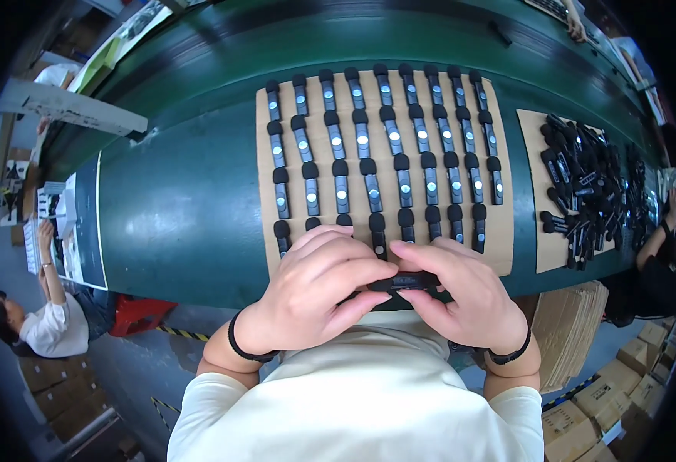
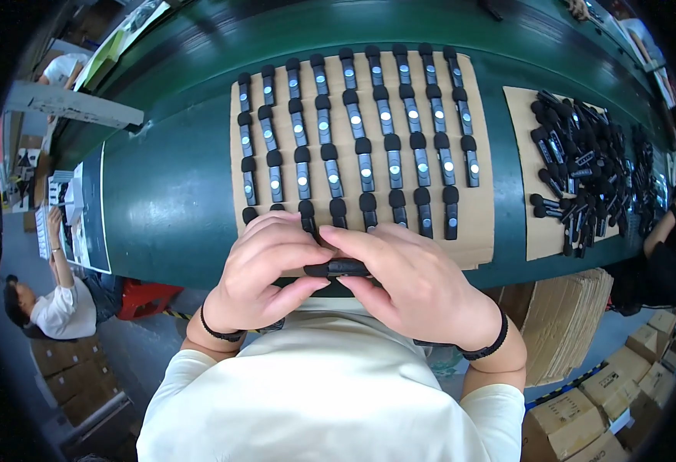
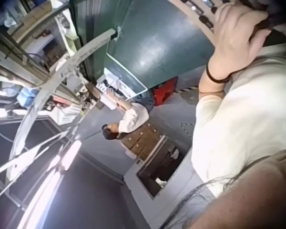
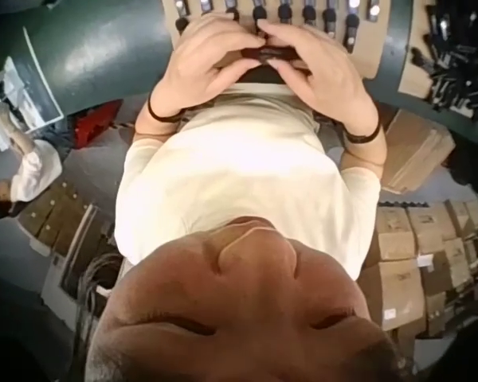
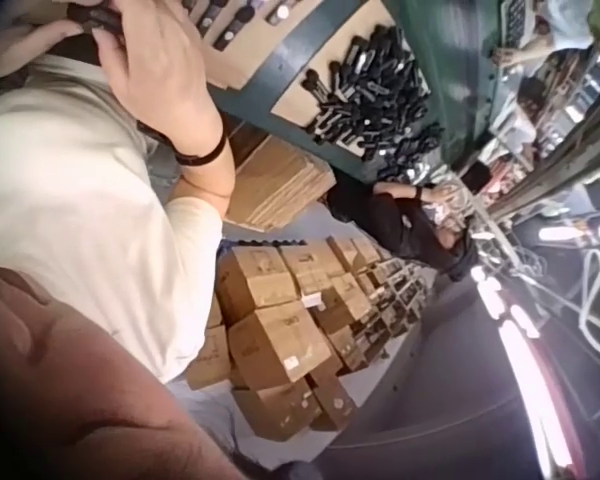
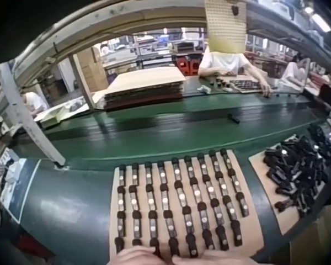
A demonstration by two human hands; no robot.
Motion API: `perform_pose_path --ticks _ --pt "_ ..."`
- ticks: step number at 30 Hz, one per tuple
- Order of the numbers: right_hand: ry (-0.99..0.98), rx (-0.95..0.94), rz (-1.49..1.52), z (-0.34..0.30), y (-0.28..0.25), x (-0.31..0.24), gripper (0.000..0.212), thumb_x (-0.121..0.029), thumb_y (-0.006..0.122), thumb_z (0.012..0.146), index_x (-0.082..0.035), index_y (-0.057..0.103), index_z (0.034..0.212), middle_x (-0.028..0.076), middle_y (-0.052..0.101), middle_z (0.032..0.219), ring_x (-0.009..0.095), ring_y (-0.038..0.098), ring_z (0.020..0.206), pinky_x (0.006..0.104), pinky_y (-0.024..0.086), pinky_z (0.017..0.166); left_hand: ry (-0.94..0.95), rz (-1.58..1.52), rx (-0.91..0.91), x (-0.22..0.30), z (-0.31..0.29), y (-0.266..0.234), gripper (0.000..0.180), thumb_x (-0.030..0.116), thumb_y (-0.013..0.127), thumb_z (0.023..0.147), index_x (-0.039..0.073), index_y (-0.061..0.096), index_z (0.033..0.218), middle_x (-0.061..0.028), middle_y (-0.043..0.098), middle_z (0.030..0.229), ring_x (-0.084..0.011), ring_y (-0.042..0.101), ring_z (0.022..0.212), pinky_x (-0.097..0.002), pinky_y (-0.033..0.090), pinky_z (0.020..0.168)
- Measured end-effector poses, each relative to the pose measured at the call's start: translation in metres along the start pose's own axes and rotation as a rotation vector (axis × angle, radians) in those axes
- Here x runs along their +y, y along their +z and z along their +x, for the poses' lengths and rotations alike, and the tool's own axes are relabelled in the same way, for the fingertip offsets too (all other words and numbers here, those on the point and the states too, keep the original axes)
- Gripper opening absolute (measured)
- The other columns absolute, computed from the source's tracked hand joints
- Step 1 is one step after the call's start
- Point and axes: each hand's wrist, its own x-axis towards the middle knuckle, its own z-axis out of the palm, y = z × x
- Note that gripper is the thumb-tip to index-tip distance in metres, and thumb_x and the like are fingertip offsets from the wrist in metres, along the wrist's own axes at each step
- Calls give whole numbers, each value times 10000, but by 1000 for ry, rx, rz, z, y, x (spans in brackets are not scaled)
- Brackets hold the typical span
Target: The person picks up a microphone from a cardboard sheet, inspects it by hand, and places it back onto the sheet. After repeating this process for the row, they set a new cardboard sheet on top and continue inspecting more microphones.
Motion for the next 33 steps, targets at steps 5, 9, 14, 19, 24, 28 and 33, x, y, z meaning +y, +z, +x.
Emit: perform_pose_path --ticks 5,9,14,19,24,28,33 --pt "123 5 131 -1 0 0 416 2 750 745 8 623 1141 79 661 845 199 600 712 291 449 613 10 -47 94 -5 -8 -3 355 18 754 714 23 644 1051 -134 667 985 -294 633 892 -459 485 882" --pt "57 74 93 -5 7 6 352 1 758 737 6 646 1071 83 660 846 184 593 697 284 442 616 -35 -80 114 -2 -6 -3 354 23 750 714 11 643 1051 -133 669 955 -304 638 866 -458 491 879" --pt "-91 181 -21 -1 14 7 394 17 777 703 -10 645 1073 98 657 868 234 597 692 320 453 607 -45 -54 93 -3 -4 -2 346 39 746 721 7 641 1049 -133 669 912 -307 642 836 -470 489 894" --pt "-139 229 -86 0 18 5 423 27 786 685 -12 637 1078 110 654 884 268 596 689 343 456 600 -25 -35 109 -4 -5 1 325 47 744 728 13 641 1035 -125 669 892 -297 643 819 -481 487 906" --pt "-146 218 -86 1 19 8 435 26 791 675 -12 635 1080 114 651 881 267 597 688 344 456 600 -24 -10 110 -3 -6 1 314 52 747 729 16 640 1023 -117 670 887 -289 642 811 -489 484 917" --pt "-155 228 -98 -1 18 8 443 25 795 670 -14 635 1082 109 648 883 265 594 685 343 455 600 -10 -10 105 -3 -2 1 315 55 750 728 17 640 1022 -115 671 882 -284 645 817 -491 480 924" --pt "-153 216 -98 1 15 8 357 45 740 682 -10 639 1020 105 647 891 245 601 738 343 456 666 -42 -30 145 -1 -1 1 300 62 741 737 19 641 1017 -112 673 881 -284 649 821 -494 467 943"
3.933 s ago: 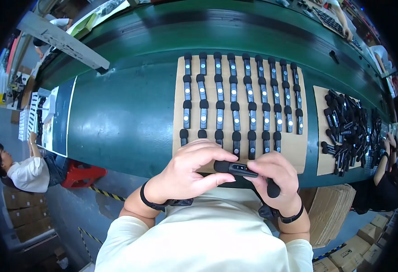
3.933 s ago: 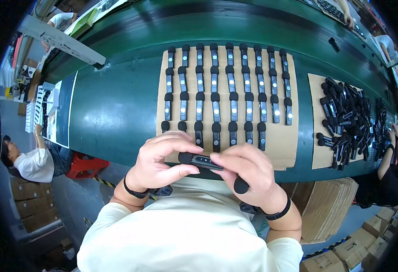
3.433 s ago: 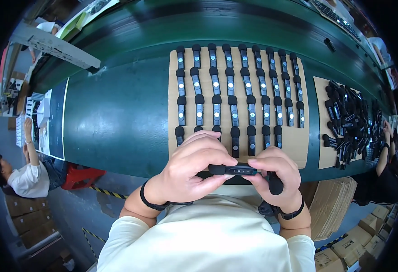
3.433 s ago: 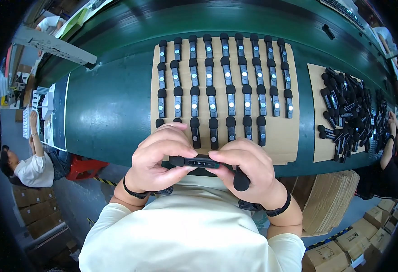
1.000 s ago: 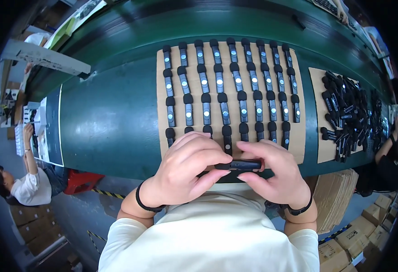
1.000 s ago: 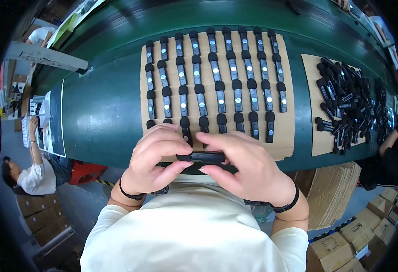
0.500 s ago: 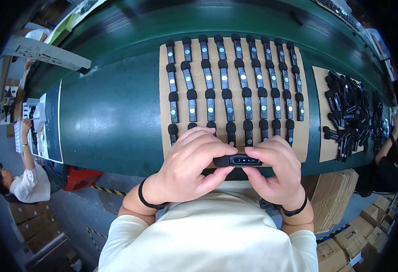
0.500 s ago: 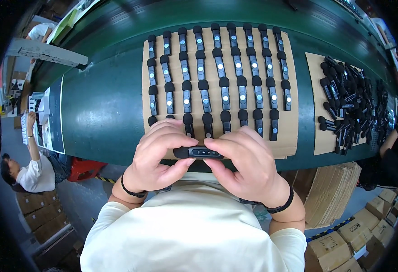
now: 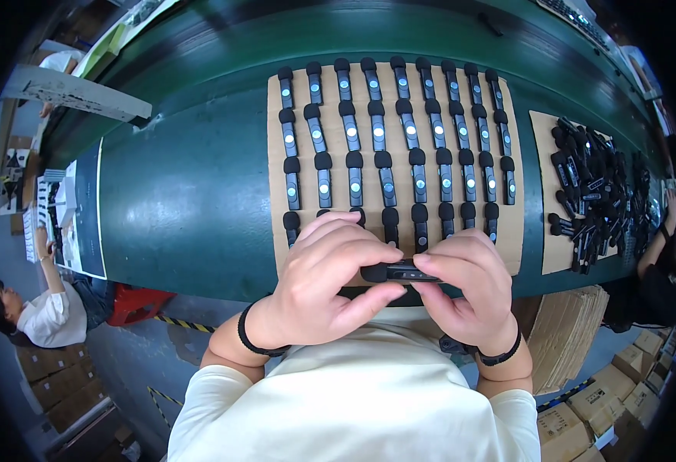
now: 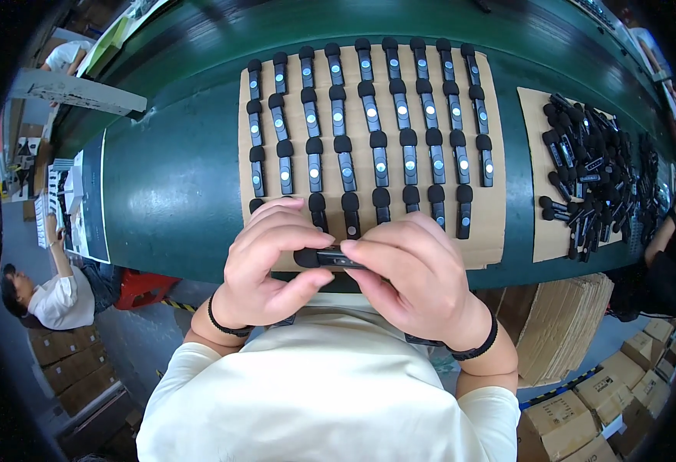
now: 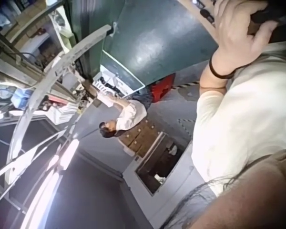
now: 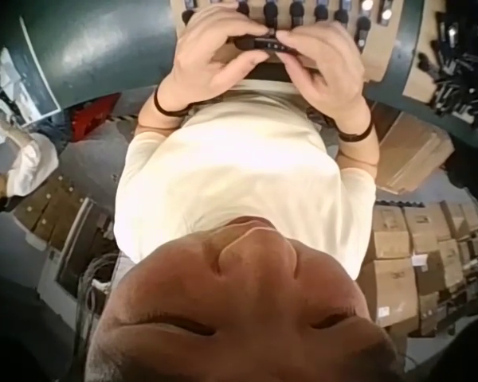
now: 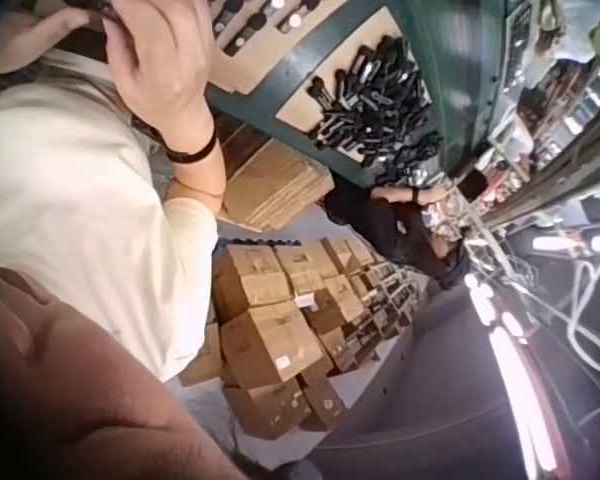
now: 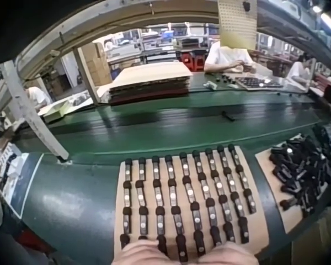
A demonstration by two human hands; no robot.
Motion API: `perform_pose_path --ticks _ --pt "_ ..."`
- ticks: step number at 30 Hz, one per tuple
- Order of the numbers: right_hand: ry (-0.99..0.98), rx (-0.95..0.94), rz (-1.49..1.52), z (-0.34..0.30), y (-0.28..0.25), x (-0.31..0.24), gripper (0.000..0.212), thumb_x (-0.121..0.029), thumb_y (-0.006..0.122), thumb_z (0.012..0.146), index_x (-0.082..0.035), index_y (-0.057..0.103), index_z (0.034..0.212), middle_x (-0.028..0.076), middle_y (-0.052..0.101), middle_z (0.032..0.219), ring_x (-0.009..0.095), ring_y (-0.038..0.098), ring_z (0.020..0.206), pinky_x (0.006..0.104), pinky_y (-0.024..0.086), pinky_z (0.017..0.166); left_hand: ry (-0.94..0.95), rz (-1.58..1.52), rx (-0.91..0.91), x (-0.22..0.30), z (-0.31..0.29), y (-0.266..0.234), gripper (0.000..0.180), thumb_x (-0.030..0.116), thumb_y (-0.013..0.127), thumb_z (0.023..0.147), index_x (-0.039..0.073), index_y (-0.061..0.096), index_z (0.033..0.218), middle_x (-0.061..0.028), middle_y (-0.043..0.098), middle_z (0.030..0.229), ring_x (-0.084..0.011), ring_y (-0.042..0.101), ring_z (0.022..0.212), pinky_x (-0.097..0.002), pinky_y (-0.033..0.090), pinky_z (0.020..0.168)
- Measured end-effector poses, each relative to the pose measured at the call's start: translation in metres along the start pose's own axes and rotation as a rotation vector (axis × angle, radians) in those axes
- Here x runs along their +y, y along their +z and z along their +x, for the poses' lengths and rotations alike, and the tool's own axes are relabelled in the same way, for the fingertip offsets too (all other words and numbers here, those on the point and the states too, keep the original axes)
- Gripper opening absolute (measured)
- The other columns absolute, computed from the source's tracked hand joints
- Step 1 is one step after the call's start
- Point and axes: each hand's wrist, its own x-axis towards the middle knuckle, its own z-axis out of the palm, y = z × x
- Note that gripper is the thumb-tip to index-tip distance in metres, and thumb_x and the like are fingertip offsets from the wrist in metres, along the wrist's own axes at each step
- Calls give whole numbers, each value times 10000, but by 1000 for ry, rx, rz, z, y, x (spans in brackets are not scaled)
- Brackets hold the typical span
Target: The person picks up a microphone from a cardboard sheet, inspects it by hand, and places it back onto the sheet. After repeating this process for the row, they set a new cardboard sheet on top and continue inspecting more microphones.
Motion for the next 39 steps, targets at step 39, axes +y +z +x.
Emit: perform_pose_path --ticks 39 --pt "128 -13 -574 -92 -87 56 233 25 735 718 -22 610 909 140 641 1082 325 640 959 402 520 796 -357 39 205 -32 -30 -47 95 -3 609 869 -20 603 962 -153 621 1049 -222 587 981 -319 457 885"
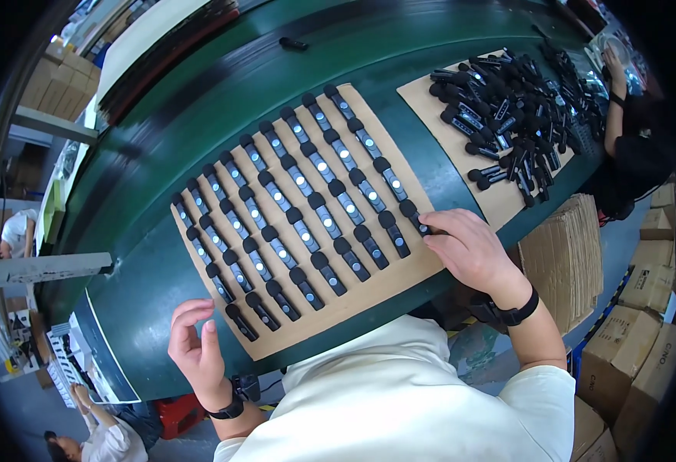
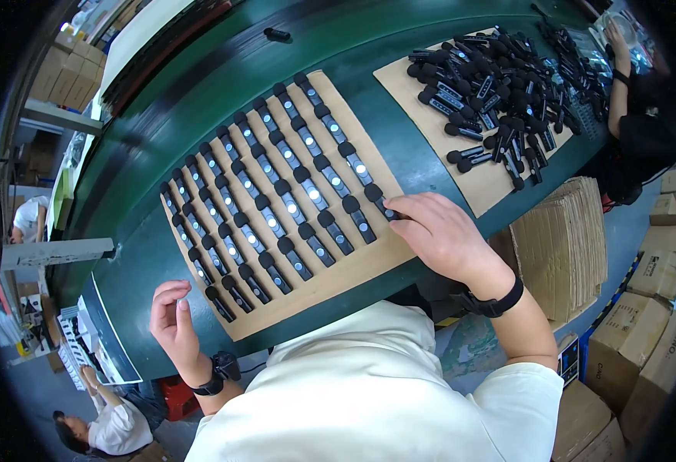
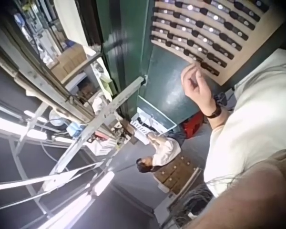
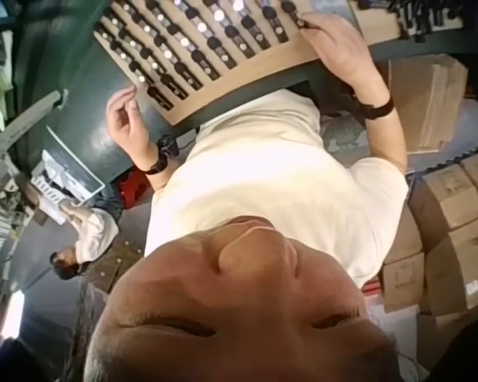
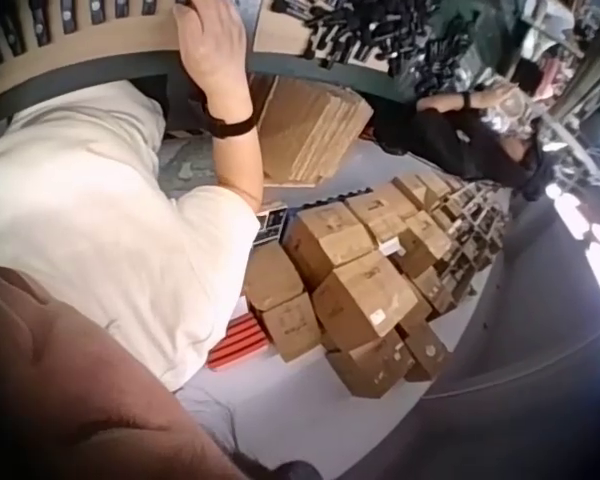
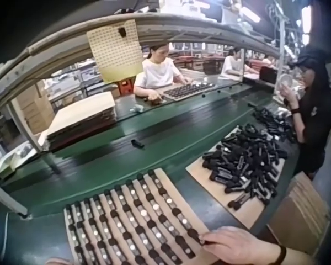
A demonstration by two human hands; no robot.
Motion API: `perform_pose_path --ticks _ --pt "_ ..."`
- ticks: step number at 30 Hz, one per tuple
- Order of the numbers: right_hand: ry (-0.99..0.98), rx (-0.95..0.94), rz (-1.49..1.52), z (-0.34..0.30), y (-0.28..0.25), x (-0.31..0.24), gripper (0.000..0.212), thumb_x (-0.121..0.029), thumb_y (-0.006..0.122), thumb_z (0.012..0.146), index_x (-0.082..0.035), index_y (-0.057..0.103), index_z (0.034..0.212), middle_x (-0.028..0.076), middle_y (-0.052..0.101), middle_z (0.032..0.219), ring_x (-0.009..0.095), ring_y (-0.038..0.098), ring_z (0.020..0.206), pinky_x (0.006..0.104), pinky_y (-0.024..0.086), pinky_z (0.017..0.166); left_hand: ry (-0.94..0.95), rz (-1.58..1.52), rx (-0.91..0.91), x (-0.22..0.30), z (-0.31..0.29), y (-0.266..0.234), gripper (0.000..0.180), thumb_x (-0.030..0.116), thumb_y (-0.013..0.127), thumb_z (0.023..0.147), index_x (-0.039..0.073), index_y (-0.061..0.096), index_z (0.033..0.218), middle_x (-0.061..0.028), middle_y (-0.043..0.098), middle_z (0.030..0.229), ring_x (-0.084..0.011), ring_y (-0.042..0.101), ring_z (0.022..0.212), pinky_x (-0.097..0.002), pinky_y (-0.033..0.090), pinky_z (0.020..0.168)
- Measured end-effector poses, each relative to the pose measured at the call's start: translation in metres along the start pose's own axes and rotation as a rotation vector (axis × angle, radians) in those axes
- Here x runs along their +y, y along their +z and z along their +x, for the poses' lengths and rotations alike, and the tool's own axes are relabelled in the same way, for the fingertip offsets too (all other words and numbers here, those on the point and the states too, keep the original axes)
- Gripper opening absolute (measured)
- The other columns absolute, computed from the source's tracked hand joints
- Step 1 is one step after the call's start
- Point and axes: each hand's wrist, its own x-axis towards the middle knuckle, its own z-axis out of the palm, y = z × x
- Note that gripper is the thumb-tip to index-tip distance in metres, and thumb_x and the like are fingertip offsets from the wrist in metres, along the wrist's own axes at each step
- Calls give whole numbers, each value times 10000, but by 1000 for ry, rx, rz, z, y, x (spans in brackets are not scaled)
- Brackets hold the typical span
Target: The person picks up a microphone from a cardboard sheet, inspects it by hand, and places it back onto the sheet. After repeating this process for the row, they set a new cardboard sheet on top and continue inspecting more microphones.
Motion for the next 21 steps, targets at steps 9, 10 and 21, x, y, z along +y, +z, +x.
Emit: perform_pose_path --ticks 9,10,21 --pt "107 24 -23 -11 -15 -1 256 -30 741 720 -55 637 954 91 625 1152 296 630 982 399 514 814 37 10 -16 -12 10 0 66 -16 535 916 -30 595 940 -146 617 1035 -205 581 948 -317 464 876" --pt "114 34 -36 -15 -15 0 260 -31 740 718 -58 638 955 88 623 1160 295 630 978 399 514 815 32 23 -7 -13 11 -1 68 -16 531 920 -30 595 938 -145 618 1032 -202 581 944 -316 464 872" --pt "116 125 -121 -26 -66 -10 246 -1 707 706 -60 643 936 124 618 1184 308 629 990 398 517 811 75 0 12 -29 7 -15 69 -13 537 932 -26 601 952 -125 622 1034 -178 581 933 -295 468 855"
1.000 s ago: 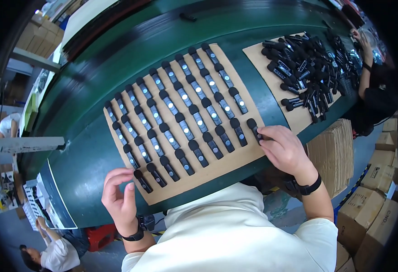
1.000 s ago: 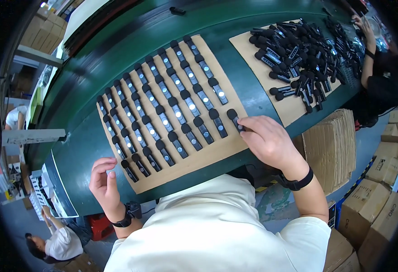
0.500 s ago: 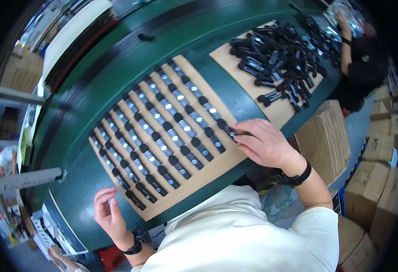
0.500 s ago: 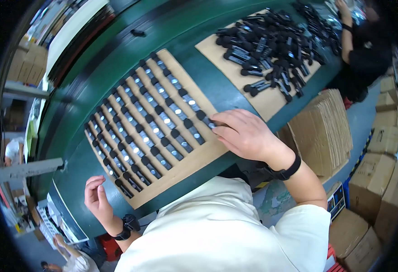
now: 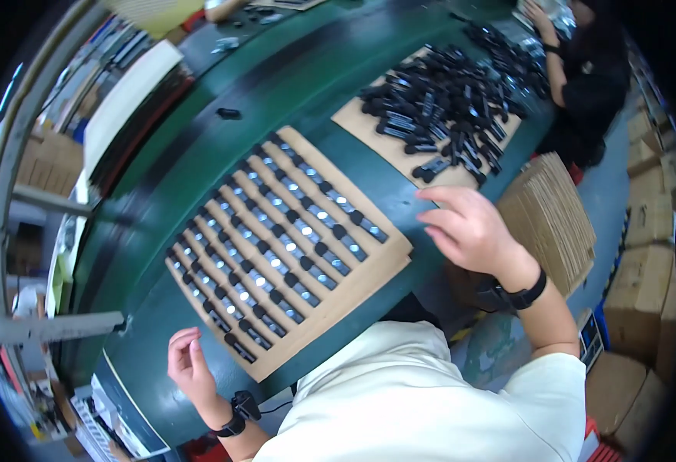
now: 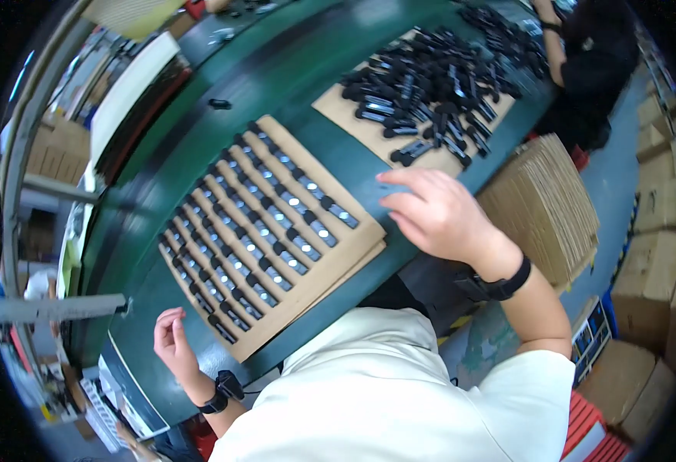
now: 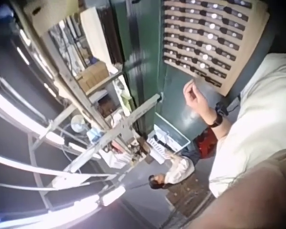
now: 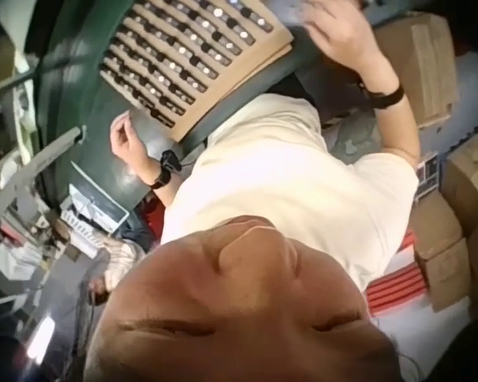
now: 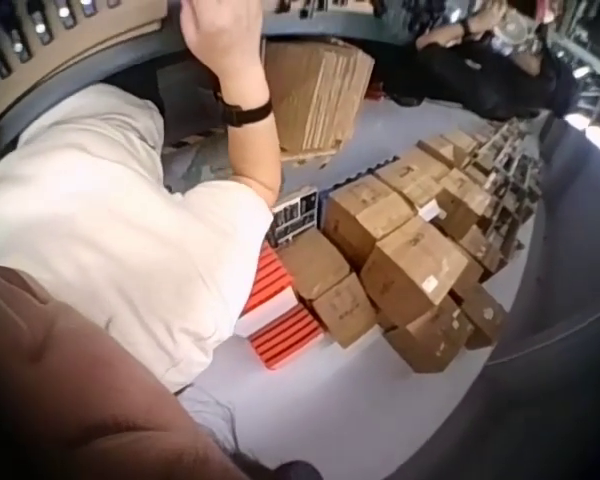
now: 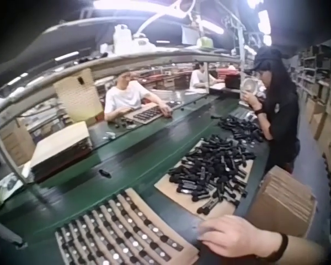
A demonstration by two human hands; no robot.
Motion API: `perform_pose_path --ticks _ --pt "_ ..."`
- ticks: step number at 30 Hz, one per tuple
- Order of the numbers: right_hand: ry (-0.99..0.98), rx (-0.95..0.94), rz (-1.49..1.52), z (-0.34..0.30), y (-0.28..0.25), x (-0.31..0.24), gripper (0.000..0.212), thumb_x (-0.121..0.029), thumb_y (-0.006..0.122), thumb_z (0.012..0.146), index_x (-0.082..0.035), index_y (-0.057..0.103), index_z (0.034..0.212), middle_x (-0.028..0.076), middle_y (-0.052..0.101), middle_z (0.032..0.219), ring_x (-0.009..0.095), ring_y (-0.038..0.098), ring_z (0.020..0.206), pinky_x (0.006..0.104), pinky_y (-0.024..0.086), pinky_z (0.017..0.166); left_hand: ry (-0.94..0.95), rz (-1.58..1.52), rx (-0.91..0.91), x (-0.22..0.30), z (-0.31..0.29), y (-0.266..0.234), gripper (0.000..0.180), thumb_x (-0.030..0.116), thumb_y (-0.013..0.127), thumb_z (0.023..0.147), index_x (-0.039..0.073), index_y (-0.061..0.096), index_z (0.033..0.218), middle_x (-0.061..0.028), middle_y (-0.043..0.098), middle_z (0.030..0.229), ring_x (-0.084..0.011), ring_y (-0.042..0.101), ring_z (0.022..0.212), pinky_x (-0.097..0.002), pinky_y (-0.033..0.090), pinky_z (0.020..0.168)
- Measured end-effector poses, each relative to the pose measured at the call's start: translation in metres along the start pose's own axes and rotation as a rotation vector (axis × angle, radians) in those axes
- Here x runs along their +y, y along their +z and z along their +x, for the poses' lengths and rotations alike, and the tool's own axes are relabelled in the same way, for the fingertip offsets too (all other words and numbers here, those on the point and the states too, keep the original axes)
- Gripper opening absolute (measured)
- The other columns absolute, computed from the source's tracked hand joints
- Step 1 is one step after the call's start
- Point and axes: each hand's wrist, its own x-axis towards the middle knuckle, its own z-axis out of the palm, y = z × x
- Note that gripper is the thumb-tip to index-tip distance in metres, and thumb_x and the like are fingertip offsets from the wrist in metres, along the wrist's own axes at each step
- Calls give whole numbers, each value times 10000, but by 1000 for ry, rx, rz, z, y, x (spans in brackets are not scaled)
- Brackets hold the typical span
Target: The person picks up a microphone from a cardboard sheet, inspects it by hand, and places it back onto the sheet. After repeating this process for the row, they set a new cardboard sheet on top and continue inspecting more microphones.
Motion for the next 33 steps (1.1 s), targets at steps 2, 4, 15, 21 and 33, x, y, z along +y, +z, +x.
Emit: perform_pose_path --ticks 2,4,15,21,33 --pt "-53 8 2 26 -6 4 242 6 699 705 -57 643 932 133 619 1174 316 626 996 400 518 811 -7 -6 38 -8 -11 -7 68 -16 540 930 -25 603 956 -119 623 1038 -173 581 934 -289 467 854" --pt "-135 -27 -32 63 -9 14 239 4 691 711 -50 639 937 134 617 1164 324 619 1004 397 515 822 -107 90 68 -19 -23 -14 82 -15 569 907 -18 603 982 -128 623 1052 -204 588 948 -309 463 878" --pt "-369 -517 -99 302 96 73 338 -76 653 807 -79 594 1141 118 589 1177 350 557 1109 423 466 957 -292 849 107 -48 -128 -54 449 88 639 839 22 514 1266 -197 506 1335 -392 443 1269 -515 309 1094" --pt "-340 -815 -219 373 180 87 442 -154 625 847 -127 557 1283 124 579 1231 343 521 1184 430 436 1007 -442 940 87 -46 -134 -39 546 142 582 873 35 433 1387 -198 358 1498 -371 314 1401 -539 174 1163" --pt "-337 -957 -90 415 257 116 286 -123 571 843 -22 679 1087 172 623 1125 356 591 1059 406 481 928 -428 933 63 -48 -122 -43 542 168 547 877 16 432 1383 -206 371 1489 -385 326 1389 -528 173 1164"
